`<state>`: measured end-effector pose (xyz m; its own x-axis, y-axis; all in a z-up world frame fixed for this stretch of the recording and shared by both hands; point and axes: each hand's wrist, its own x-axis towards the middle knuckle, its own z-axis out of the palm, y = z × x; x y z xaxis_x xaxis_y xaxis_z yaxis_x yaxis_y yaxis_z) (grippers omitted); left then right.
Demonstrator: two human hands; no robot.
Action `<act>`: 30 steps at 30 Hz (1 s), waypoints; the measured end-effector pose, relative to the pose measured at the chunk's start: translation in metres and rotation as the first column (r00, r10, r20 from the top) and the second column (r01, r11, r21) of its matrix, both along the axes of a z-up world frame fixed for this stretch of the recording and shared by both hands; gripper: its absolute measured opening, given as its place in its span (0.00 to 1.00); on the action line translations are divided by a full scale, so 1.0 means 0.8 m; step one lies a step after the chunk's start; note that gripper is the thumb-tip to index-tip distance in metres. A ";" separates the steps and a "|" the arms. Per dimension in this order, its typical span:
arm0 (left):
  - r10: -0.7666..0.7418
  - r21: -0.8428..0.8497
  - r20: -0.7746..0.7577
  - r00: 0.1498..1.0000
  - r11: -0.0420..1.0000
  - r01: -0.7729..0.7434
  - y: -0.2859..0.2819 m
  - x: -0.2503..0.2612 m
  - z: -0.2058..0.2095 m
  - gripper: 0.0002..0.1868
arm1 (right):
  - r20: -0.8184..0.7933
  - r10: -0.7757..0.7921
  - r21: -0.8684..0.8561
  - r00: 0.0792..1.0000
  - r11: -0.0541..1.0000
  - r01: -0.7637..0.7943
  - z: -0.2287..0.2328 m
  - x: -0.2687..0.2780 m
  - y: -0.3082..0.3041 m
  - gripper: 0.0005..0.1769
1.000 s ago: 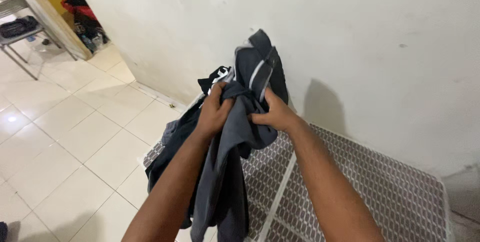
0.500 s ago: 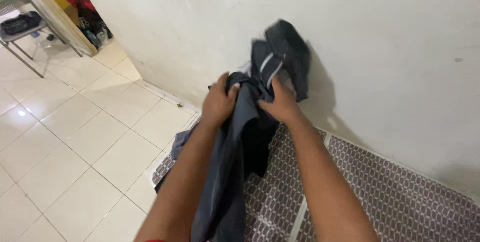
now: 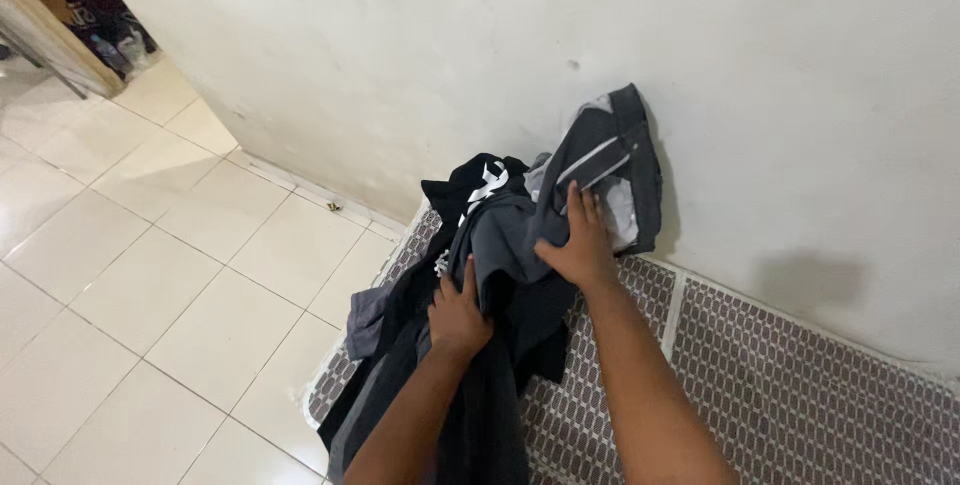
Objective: The person organizes clothes by taking items from a shelf and placing them onto a table one at a time.
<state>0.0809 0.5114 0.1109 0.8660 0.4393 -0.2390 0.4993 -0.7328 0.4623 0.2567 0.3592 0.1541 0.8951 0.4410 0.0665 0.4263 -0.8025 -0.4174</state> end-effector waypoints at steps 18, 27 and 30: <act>-0.384 0.029 -0.254 0.888 0.914 0.404 0.056 -0.064 0.014 0.74 | -0.221 -0.128 -0.376 0.967 0.926 0.037 -0.019 0.010 0.082 0.67; -0.371 0.148 -0.354 0.859 0.884 0.443 0.044 -0.053 -0.014 0.71 | 0.150 0.041 -0.224 0.988 0.975 -0.007 -0.072 -0.030 0.012 0.55; -0.352 0.164 -0.396 0.848 0.881 0.443 0.042 -0.053 -0.010 0.67 | 0.243 0.014 -0.158 0.970 0.987 0.025 -0.099 -0.070 -0.043 0.51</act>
